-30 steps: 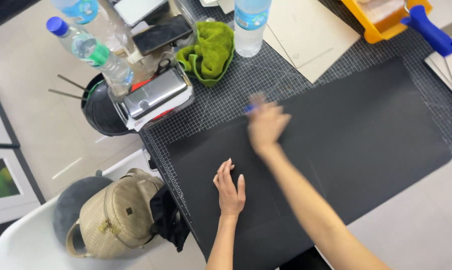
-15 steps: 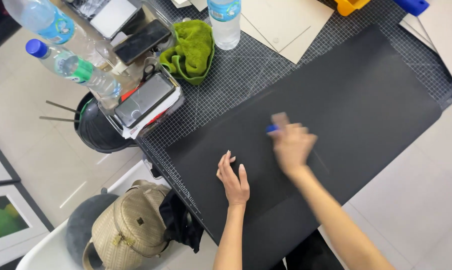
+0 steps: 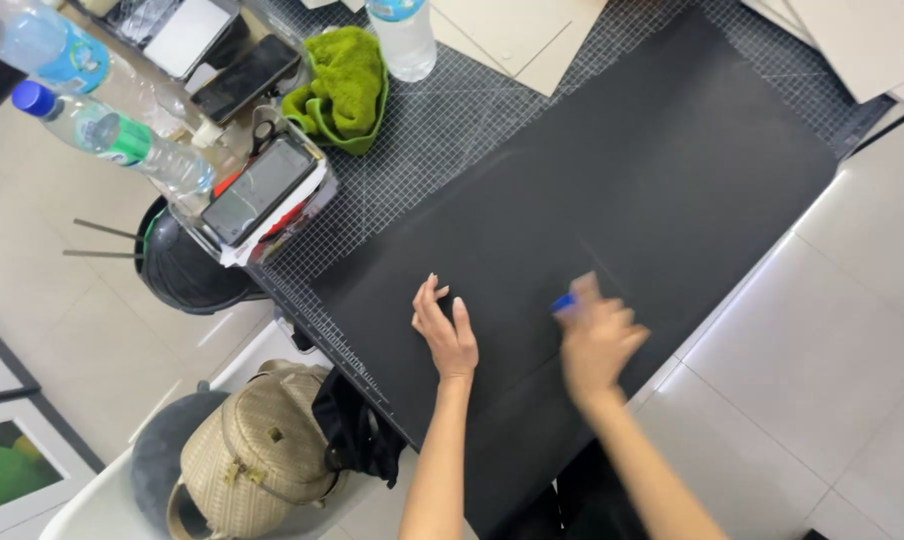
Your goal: The person uses a roller to apply adhesive to two beige rectangular boards, then places them onto a large black sheet. They smooth the boards and the black sheet with a blue plastic scraper, then lift and reposition the black sheet before placing the boards back on it.
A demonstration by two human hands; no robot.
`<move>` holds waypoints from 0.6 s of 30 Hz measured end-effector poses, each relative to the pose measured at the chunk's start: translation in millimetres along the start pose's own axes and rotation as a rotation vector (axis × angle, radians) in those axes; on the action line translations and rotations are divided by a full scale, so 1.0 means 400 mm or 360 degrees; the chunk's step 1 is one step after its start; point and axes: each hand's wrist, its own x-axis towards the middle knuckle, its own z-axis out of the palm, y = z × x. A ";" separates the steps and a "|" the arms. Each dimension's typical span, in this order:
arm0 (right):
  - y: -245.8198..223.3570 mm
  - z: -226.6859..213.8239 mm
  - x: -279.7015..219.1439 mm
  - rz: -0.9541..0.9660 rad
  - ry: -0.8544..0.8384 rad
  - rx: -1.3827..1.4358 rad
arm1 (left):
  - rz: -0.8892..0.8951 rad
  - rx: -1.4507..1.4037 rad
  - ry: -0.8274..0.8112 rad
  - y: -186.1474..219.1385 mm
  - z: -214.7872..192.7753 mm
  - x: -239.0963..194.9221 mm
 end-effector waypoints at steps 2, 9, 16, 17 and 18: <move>-0.040 -0.034 -0.039 -0.0163 -0.0029 -0.0069 | 0.0022 0.0029 0.0006 -0.007 0.003 -0.003; 0.187 0.090 0.117 0.0019 0.0127 0.0085 | -0.0009 -0.0036 0.0102 -0.013 0.011 0.000; 0.441 0.130 0.347 0.0406 -0.0004 0.0971 | -0.0428 -0.0119 0.0624 -0.017 -0.110 -0.021; 0.516 0.165 0.407 0.0375 -0.0006 0.0998 | -0.0435 -0.0110 0.0663 -0.032 -0.135 -0.042; 0.586 0.207 0.473 0.0473 -0.0189 0.0958 | -0.0411 0.0237 0.0762 -0.045 -0.162 -0.075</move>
